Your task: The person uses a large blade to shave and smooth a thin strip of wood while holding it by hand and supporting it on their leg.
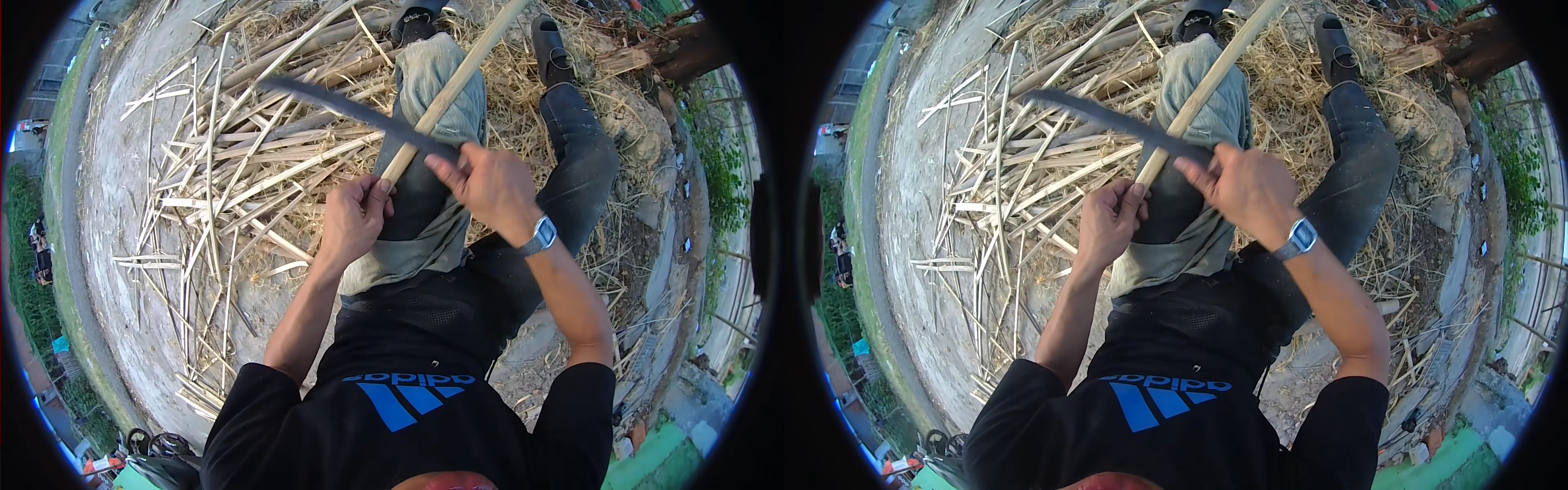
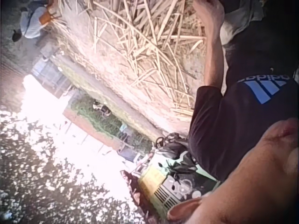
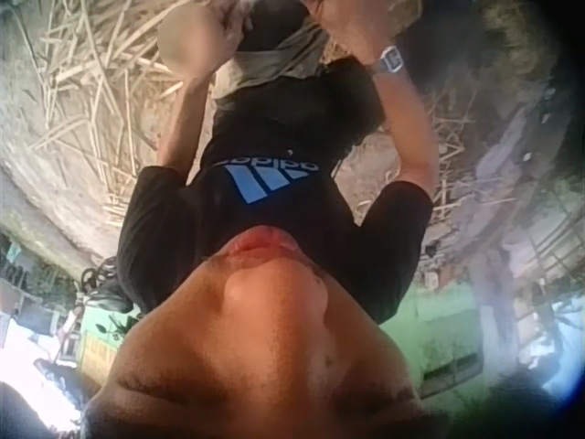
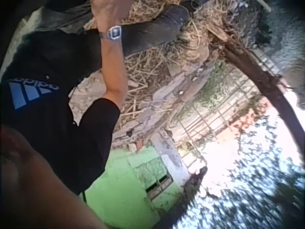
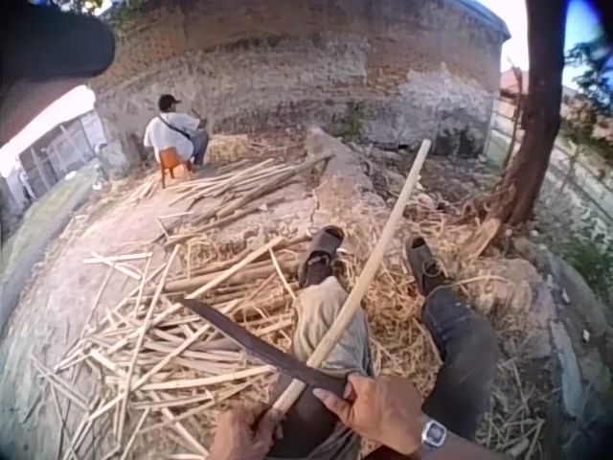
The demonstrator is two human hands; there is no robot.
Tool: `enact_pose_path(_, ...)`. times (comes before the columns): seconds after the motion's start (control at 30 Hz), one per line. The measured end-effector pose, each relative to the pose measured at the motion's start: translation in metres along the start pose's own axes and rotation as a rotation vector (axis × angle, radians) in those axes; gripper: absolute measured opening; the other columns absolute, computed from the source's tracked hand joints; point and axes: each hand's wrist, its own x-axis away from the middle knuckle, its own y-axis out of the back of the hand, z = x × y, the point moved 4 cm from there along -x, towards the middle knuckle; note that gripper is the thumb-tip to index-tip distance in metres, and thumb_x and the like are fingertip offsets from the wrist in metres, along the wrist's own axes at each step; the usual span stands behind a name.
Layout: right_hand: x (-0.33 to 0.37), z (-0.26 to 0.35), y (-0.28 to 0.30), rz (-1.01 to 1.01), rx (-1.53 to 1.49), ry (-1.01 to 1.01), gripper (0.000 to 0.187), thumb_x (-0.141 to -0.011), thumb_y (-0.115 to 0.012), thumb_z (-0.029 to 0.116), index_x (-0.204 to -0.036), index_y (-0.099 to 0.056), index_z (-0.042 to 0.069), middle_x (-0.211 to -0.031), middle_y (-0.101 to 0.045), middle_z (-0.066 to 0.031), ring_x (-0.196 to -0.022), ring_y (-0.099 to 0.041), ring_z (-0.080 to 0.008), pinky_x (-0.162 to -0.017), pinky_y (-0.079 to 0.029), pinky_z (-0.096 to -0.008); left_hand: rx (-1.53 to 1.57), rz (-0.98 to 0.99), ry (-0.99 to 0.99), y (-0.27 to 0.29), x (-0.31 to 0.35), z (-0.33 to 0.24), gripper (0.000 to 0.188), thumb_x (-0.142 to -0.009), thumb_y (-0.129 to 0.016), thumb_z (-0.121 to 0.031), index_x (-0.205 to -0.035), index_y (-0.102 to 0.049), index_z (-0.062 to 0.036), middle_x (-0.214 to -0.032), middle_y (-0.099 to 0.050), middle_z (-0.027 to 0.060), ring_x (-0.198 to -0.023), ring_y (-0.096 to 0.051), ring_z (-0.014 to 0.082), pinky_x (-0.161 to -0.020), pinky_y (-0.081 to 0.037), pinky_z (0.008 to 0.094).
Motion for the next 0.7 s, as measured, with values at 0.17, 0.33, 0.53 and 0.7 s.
enact_pose_path(0.17, -0.025, -0.026, 0.029, 0.037, -0.12, -0.153, 0.074, -0.092, -0.055, 0.075, -0.074, -0.068, 0.005, -0.062, -0.067, -0.0168, -0.062, -0.07, -0.0385, -0.056, -0.056, -0.0481, 0.019, 0.031, 0.024, -0.007, 0.001, -0.007, 0.029, -0.107, -0.058, -0.023, -0.096, -0.07, 0.001, -0.066, -0.063, -0.0003, -0.054, -0.052, 0.0056, -0.051, -0.041, 0.0238)
enact_pose_path(0.33, -0.016, -0.031, 0.021, 0.018, 0.015, 0.051, 0.074, -0.096, -0.051, 0.072, -0.073, -0.067, 0.004, -0.062, -0.067, -0.0184, -0.063, -0.07, -0.0383, -0.056, -0.055, -0.0481, 0.111, 0.029, 0.045, -0.005, 0.013, 0.008, 0.03, -0.108, -0.057, -0.023, -0.096, -0.07, 0.0009, -0.067, -0.061, -0.0012, -0.055, -0.051, 0.0045, -0.051, -0.04, 0.0223)
enact_pose_path(0.53, -0.028, -0.046, 0.018, -0.001, -0.095, -0.075, 0.074, -0.098, -0.049, 0.071, -0.073, -0.066, 0.003, -0.06, -0.066, -0.0169, -0.062, -0.07, -0.0382, -0.056, -0.054, -0.0467, 0.192, 0.088, 0.125, -0.01, 0.004, 0.001, 0.03, -0.108, -0.057, -0.025, -0.096, -0.068, 0.0, -0.068, -0.059, -0.0026, -0.055, -0.049, 0.0031, -0.051, -0.038, 0.0205)
enact_pose_path(0.7, -0.004, -0.026, 0.011, 0.083, 0.041, 0.122, 0.07, -0.096, -0.055, 0.069, -0.073, -0.067, 0.004, -0.059, -0.066, -0.0136, -0.06, -0.07, -0.0354, -0.055, -0.055, -0.0441, 0.483, 0.167, 0.238, -0.009, 0.013, 0.009, 0.032, -0.108, -0.057, -0.025, -0.096, -0.067, 0.0021, -0.069, -0.058, -0.0019, -0.056, -0.047, 0.0031, -0.051, -0.038, 0.0203)
